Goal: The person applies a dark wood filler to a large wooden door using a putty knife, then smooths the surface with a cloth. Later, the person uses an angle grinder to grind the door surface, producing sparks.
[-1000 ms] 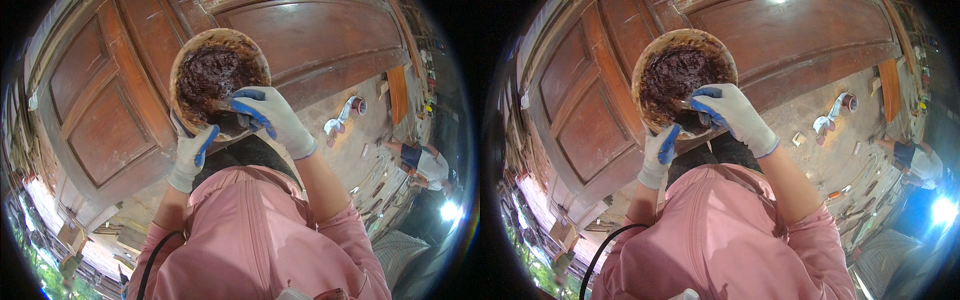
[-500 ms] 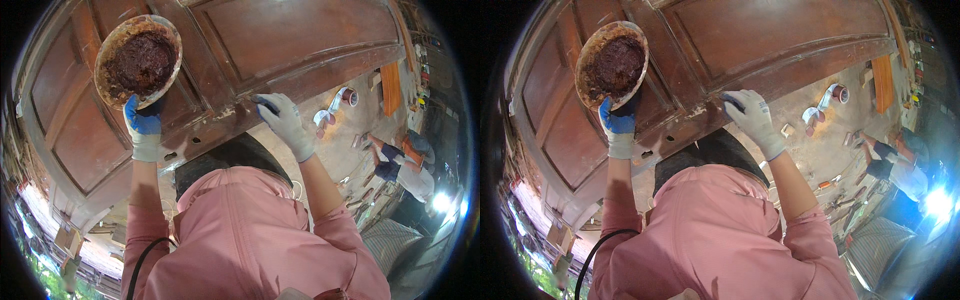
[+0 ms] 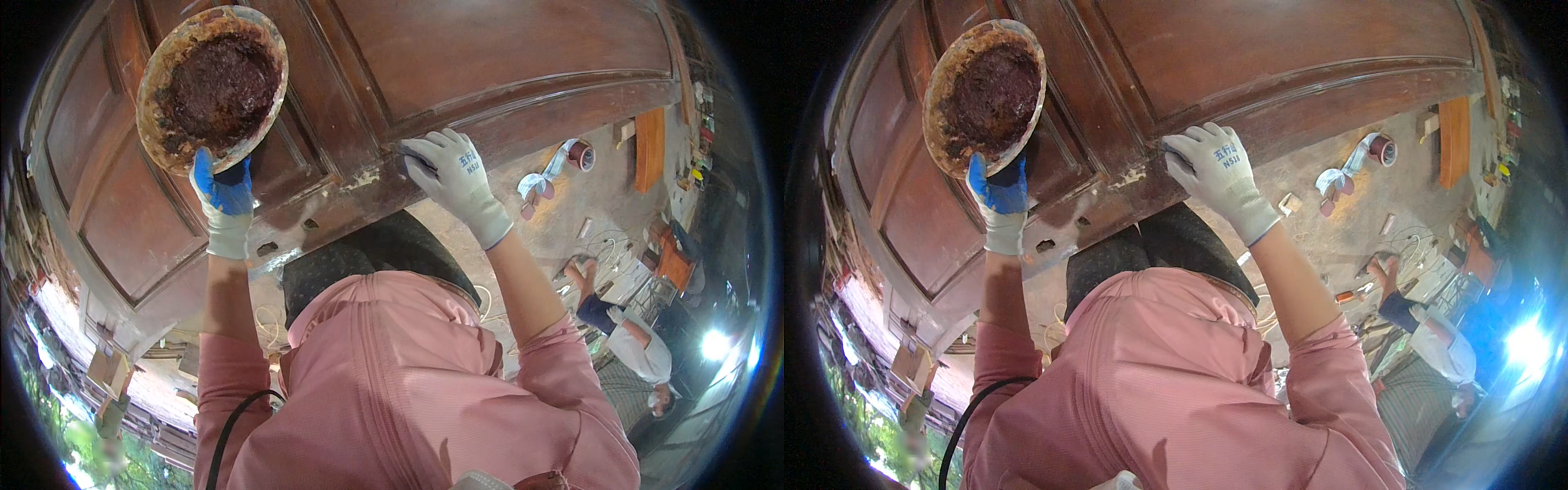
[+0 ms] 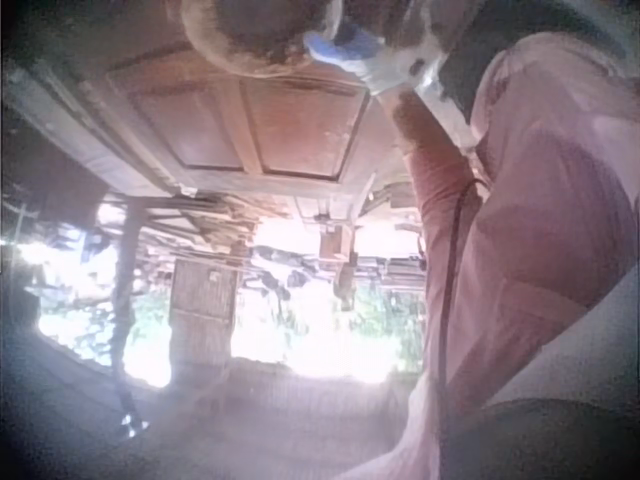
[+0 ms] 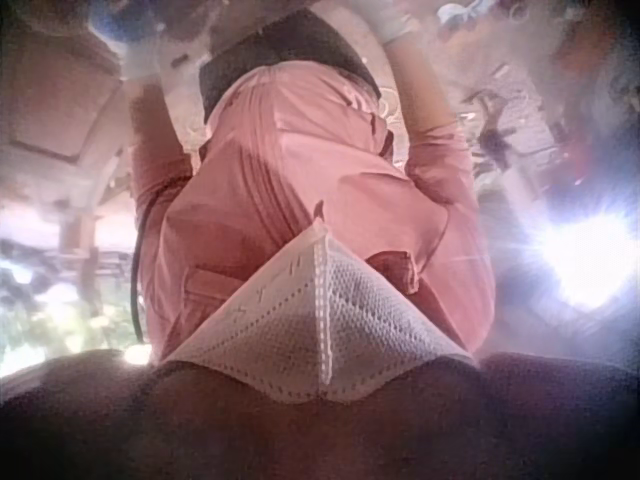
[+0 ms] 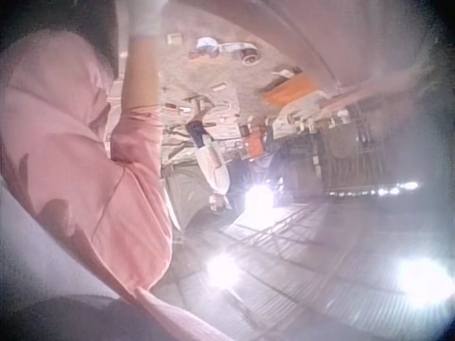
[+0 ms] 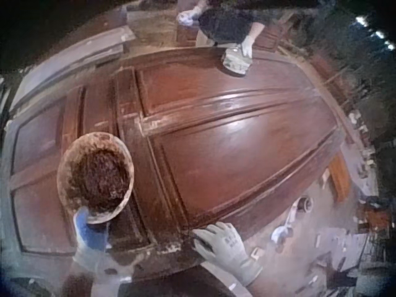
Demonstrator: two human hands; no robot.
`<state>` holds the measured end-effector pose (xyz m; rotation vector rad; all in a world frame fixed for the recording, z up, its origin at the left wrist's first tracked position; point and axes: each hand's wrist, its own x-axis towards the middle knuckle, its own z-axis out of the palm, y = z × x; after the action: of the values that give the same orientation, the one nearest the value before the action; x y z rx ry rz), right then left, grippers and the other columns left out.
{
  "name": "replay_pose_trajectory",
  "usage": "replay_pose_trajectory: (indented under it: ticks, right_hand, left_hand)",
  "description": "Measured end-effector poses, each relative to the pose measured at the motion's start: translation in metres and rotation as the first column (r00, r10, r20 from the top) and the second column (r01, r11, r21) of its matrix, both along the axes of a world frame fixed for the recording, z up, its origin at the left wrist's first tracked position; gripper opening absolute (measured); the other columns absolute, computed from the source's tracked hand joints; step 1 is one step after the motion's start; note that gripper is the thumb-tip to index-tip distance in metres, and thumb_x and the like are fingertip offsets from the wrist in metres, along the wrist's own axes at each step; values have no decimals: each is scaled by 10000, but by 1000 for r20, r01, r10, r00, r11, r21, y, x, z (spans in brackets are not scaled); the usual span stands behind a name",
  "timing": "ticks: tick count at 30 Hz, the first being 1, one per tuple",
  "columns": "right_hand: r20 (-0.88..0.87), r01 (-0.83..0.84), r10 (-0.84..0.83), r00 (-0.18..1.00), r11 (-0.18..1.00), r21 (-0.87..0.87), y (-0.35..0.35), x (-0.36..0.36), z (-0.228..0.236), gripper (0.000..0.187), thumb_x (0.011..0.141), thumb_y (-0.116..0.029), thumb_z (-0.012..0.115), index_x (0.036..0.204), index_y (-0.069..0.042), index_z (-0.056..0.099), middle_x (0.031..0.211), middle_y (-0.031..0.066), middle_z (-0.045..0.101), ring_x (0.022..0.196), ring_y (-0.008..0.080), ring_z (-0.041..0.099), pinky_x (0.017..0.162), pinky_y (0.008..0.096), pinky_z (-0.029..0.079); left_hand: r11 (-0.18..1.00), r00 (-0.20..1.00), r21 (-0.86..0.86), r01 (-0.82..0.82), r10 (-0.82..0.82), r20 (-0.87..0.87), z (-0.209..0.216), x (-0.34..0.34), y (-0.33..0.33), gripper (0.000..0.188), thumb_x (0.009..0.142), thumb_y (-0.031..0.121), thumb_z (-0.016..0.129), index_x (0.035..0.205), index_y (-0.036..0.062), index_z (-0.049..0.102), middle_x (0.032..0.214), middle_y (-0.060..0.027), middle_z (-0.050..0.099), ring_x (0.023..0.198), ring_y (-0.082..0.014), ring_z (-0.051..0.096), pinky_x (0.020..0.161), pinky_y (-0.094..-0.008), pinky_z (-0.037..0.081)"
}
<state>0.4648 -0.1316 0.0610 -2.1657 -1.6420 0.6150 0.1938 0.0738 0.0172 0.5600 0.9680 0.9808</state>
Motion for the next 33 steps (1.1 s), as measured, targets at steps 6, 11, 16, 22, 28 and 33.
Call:
replay_pose_trajectory:
  ticks: [6,11,16,22,28,33]
  right_hand:
    - [60,27,-22,998,996,-87,17,-10,14,217,890,-208,661,1054,-78,717,957,110,703,971,334,649,879,452,501]
    - [155,-97,128,980,976,-195,38,-9,24,196,900,-235,629,983,-84,721,943,105,716,1009,310,661,903,454,503]
    - [198,-267,327,924,923,-279,69,-3,28,178,864,-224,624,915,-78,713,858,112,721,886,314,701,807,454,548]
    - [192,-436,575,795,762,-478,97,-16,39,155,879,-162,628,924,-76,749,888,128,758,863,295,755,675,457,598]
    - [139,-408,503,853,809,-423,101,9,44,203,851,-254,656,943,-87,725,993,110,707,967,303,696,866,433,557]
    - [166,-355,472,866,814,-460,100,23,32,194,872,-251,665,967,-101,741,1031,101,692,1008,281,690,896,402,563]
  left_hand:
    - [999,999,-16,-50,50,15,-7,-4,0,583,964,302,655,1467,82,460,1474,-123,525,1352,-315,514,1156,-516,427]
    - [1000,992,13,-23,22,127,-10,-3,1,591,962,292,664,1478,92,455,1490,-124,517,1367,-338,499,1158,-535,420]
    - [1000,985,10,-12,10,170,-15,-4,3,567,960,280,671,1461,94,480,1482,-123,527,1354,-340,512,1137,-536,441]
    - [998,989,57,25,-33,143,-13,-1,5,551,963,272,674,1448,87,489,1457,-118,545,1333,-334,531,1126,-531,455]
    - [995,992,86,54,-63,105,-14,-3,6,554,967,280,673,1449,83,484,1434,-117,557,1316,-321,548,1115,-513,473]
    - [997,991,72,31,-39,124,-18,-2,6,525,969,269,666,1426,73,497,1422,-120,562,1291,-313,570,1101,-500,491]
